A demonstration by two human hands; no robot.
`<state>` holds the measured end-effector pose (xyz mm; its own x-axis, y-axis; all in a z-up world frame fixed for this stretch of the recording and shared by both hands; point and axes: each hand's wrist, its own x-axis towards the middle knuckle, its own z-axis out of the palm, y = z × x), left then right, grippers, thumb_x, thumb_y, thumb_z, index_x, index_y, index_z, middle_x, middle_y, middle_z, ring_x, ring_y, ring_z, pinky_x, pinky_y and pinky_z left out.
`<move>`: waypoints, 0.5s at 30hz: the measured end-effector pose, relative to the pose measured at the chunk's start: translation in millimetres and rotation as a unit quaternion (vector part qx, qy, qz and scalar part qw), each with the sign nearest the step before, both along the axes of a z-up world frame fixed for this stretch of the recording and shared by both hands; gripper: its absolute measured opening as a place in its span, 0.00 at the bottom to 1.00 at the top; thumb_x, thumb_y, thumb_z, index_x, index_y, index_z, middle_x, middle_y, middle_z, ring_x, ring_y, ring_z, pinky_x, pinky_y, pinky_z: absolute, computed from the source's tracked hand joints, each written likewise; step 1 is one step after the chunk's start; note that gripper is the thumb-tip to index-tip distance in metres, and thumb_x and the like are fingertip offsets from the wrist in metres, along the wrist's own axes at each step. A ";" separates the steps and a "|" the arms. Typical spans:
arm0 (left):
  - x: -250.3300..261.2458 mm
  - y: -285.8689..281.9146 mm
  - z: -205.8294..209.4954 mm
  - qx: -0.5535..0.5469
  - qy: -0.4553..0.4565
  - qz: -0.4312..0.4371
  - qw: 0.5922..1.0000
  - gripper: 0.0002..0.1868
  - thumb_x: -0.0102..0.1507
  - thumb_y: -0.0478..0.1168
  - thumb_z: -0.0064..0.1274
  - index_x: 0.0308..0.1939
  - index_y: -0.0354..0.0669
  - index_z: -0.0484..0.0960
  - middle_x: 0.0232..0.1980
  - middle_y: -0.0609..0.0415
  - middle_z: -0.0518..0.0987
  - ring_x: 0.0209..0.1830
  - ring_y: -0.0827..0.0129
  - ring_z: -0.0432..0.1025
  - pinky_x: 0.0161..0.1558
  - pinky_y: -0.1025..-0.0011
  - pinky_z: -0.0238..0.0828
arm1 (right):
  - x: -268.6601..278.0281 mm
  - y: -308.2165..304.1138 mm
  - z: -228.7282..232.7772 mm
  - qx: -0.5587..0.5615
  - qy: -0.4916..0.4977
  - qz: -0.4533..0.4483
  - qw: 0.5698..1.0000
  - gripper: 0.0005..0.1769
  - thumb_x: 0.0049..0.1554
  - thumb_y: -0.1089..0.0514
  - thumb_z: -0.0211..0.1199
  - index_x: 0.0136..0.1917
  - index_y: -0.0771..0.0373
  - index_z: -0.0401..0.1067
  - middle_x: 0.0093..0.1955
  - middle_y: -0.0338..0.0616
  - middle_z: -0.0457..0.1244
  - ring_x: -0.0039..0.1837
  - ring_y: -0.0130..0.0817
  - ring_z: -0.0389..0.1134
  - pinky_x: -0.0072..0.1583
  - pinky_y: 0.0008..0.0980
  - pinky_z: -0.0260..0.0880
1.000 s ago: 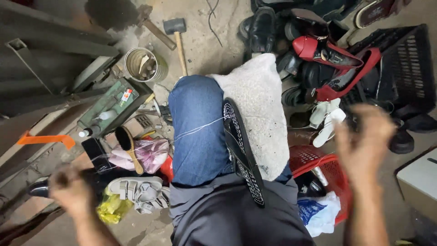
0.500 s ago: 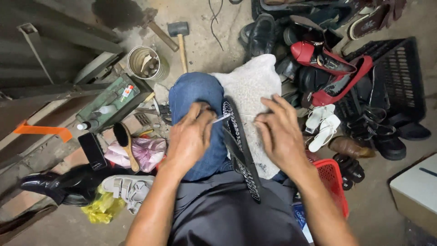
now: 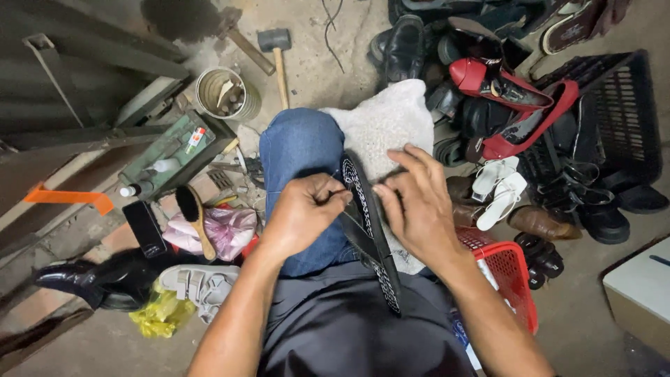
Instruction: The person sits on the floor and sews a black shoe using a needle and white thread. They repeatedly push the needle through the sole and pull the thread tight to secure the stitching.
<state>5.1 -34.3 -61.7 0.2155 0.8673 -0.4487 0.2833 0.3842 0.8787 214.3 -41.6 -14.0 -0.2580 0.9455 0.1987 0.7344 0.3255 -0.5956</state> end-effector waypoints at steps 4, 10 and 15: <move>-10.8 3.6 18.1 -0.015 -0.023 -0.011 1.000 0.07 0.59 0.32 0.60 0.39 0.34 0.87 0.15 0.57 0.67 0.19 0.72 0.65 0.25 0.74 0.62 | -4.4 3.3 19.1 -0.068 0.124 0.010 0.990 0.12 0.63 0.59 0.62 0.38 0.64 0.68 0.61 0.49 0.68 0.69 0.56 0.64 0.68 0.53 0.61; -13.7 13.0 35.7 -0.035 -0.016 -0.054 0.998 0.11 0.60 0.30 0.57 0.45 0.33 0.88 0.15 0.58 0.68 0.19 0.73 0.65 0.24 0.75 0.62 | 13.5 -8.4 -37.4 -0.205 0.563 -0.010 0.800 0.18 0.69 0.54 0.47 0.37 0.61 0.60 0.25 0.45 0.59 0.39 0.48 0.73 0.64 0.58 0.68; -1.8 9.2 39.2 -0.014 0.046 -0.048 0.998 0.11 0.62 0.35 0.56 0.46 0.40 0.89 0.20 0.48 0.81 0.22 0.63 0.76 0.28 0.67 0.72 | 42.1 -41.8 -21.8 -0.238 0.386 -0.070 0.888 0.15 0.69 0.54 0.51 0.41 0.62 0.65 0.27 0.39 0.57 0.33 0.34 0.60 0.45 0.36 0.65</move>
<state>3.3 -25.2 -22.5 0.2532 0.8319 -0.4938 0.3985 0.3755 0.8368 256.4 -83.4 -35.8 -0.0906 0.9821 -0.1654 0.0602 -0.1604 -0.9852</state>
